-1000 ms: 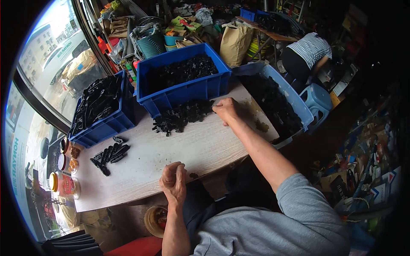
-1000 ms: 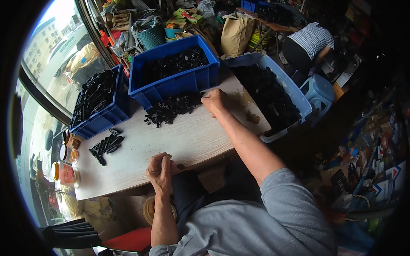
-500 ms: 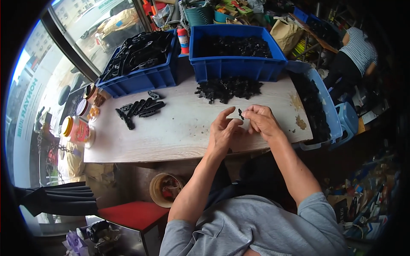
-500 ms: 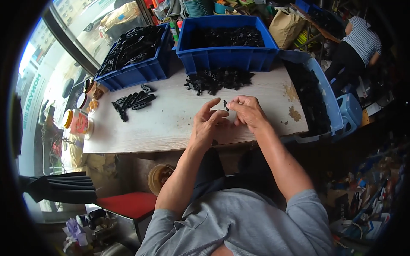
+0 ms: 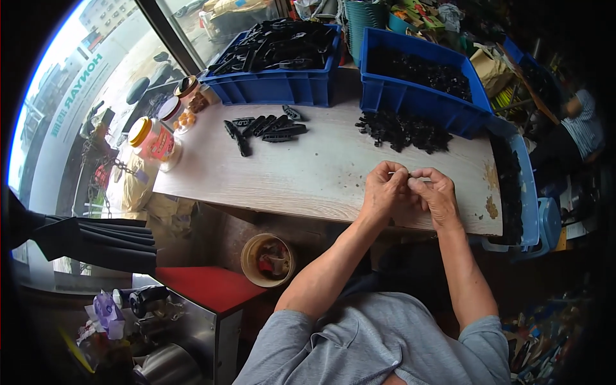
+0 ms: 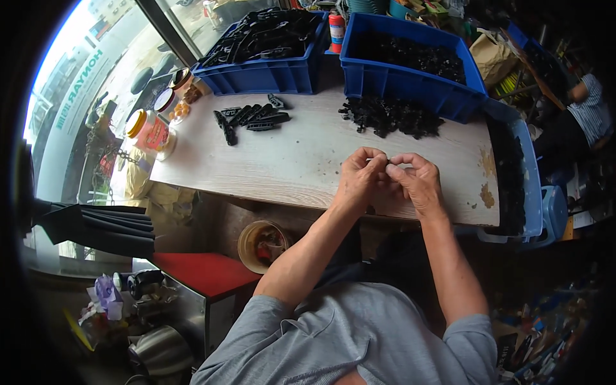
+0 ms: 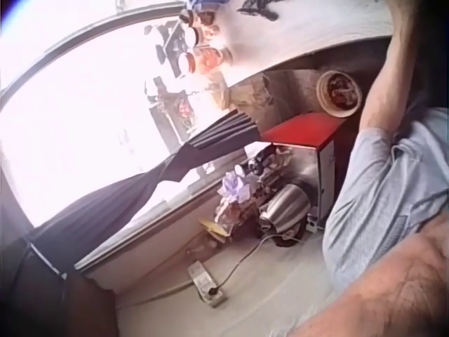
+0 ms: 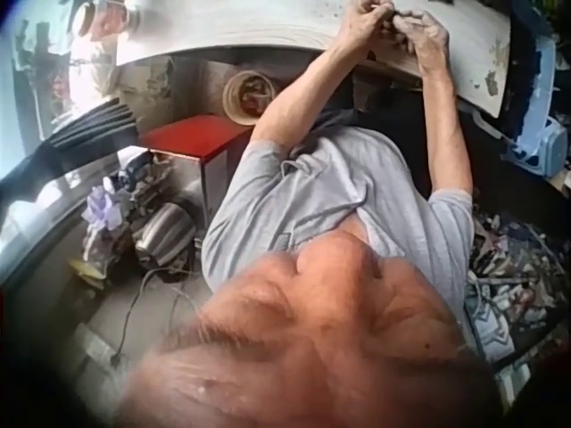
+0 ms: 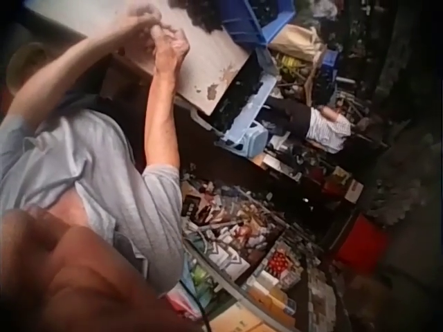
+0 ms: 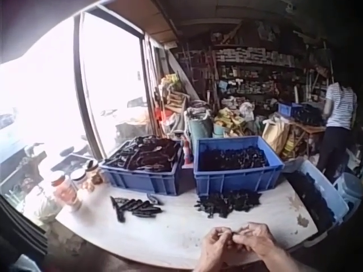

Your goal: Assembling small black plastic components by hand at a workbench.

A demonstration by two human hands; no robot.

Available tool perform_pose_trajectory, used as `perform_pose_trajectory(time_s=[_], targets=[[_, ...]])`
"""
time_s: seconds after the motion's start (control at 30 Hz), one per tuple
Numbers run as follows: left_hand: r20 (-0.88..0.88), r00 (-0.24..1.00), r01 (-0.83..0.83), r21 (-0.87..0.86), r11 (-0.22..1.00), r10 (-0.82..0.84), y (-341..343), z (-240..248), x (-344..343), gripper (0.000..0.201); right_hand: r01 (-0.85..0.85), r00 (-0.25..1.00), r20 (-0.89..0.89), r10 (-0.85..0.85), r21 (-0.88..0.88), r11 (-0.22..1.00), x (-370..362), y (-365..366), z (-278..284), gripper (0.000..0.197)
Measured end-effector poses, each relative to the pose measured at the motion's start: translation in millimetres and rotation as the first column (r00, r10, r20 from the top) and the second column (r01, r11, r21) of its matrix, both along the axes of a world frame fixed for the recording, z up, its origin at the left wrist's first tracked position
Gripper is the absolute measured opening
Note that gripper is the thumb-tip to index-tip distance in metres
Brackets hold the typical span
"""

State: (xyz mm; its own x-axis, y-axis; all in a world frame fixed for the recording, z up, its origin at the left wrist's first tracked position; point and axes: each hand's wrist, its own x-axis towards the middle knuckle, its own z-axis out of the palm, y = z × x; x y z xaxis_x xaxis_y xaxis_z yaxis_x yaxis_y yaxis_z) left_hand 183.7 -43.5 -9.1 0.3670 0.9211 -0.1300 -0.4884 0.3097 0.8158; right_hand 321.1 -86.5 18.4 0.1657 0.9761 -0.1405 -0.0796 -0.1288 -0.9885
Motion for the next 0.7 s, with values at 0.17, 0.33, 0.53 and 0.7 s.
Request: perform_pose_trajectory(time_s=[0.17, 0.33, 0.53, 0.7], targets=[[0.054, 0.998, 0.021, -0.123, 0.992, -0.015, -4.0, 8.5, -2.7, 0.015, 0.08, 0.996, 0.04, -0.082, 0.067, 0.995, -2.1, -0.3, -10.9, 0.025], [-0.239, 0.952, -0.122, 0.276, 0.953, 0.191, -3.9, -5.0, -18.8, 0.016, 0.033, 0.998, 0.043, -0.038, 0.132, 0.991, -4.8, -0.9, -19.9, 0.023], [-0.415, -0.005, 0.191, 0.892, 0.409, 0.91, 60.2, 2.9, -145.9, 0.043, 0.057, 0.993, -0.104, -0.047, 0.096, 0.994, -8.5, 1.4, -23.2, 0.018], [-0.47, -0.087, 0.365, 0.805, 0.467, 0.878, 88.9, -9.9, -194.3, 0.04, 0.054, 0.991, -0.13, -0.04, 0.105, 0.993, -8.4, 1.3, -22.0, 0.019]])
